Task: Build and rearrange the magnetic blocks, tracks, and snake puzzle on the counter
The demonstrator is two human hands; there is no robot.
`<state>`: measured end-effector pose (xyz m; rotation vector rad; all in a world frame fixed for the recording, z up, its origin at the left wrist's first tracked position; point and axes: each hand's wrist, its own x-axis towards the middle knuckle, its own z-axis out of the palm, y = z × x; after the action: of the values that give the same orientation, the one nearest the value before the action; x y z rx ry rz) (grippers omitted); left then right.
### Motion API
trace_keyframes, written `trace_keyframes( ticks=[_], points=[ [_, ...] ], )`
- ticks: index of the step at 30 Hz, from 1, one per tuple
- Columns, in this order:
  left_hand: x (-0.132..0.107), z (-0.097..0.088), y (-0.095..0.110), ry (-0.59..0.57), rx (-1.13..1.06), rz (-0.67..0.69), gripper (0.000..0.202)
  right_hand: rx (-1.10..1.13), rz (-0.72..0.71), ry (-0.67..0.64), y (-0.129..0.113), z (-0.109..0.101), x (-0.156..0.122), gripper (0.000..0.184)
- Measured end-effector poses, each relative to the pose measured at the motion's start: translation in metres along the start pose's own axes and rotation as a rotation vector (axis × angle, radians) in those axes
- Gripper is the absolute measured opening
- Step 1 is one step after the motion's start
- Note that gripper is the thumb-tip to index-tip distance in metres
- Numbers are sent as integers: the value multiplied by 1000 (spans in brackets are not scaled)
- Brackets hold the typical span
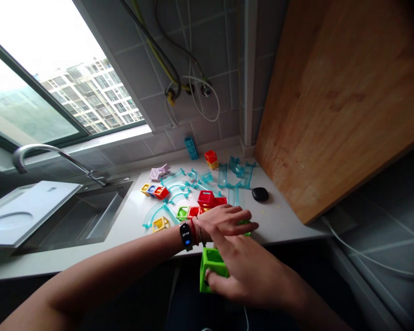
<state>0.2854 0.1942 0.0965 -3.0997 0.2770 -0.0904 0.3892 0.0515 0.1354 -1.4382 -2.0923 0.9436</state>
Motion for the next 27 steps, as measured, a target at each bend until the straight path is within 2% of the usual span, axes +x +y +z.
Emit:
trace_keyframes(
  ticks=[3, 6, 10, 12, 14, 16, 18, 23, 27],
  points=[
    [-9, -2, -4, 109, -109, -120, 42, 40, -38, -47, 3, -11, -6, 66],
    [-20, -8, -5, 325, -287, -334, 54, 102, -70, -101, 9, -21, -9, 53],
    [-32, -13, -2, 758, -584, -742, 53, 196, -78, -67, 19, -27, -5, 41],
    [-36, -12, 0, 992, -850, -970, 45, 250, -51, 5, 24, -27, -1, 40],
    [-38, -9, 4, 1196, -1179, -1115, 37, 313, -16, 78, 29, -25, 6, 39],
    [-39, -7, 8, 1333, -1458, -1159, 31, 374, 4, 165, 34, -20, 13, 37],
    [-37, -6, 13, 1395, -1633, -1157, 25, 441, 0, 241, 39, -13, 19, 35],
    [-24, 0, 26, 1472, -1930, -1107, 23, 595, 5, 431, 52, 2, 35, 38],
    [-12, 8, 38, 1539, -2047, -1162, 23, 679, -72, 537, 63, 7, 44, 37]
  ],
)
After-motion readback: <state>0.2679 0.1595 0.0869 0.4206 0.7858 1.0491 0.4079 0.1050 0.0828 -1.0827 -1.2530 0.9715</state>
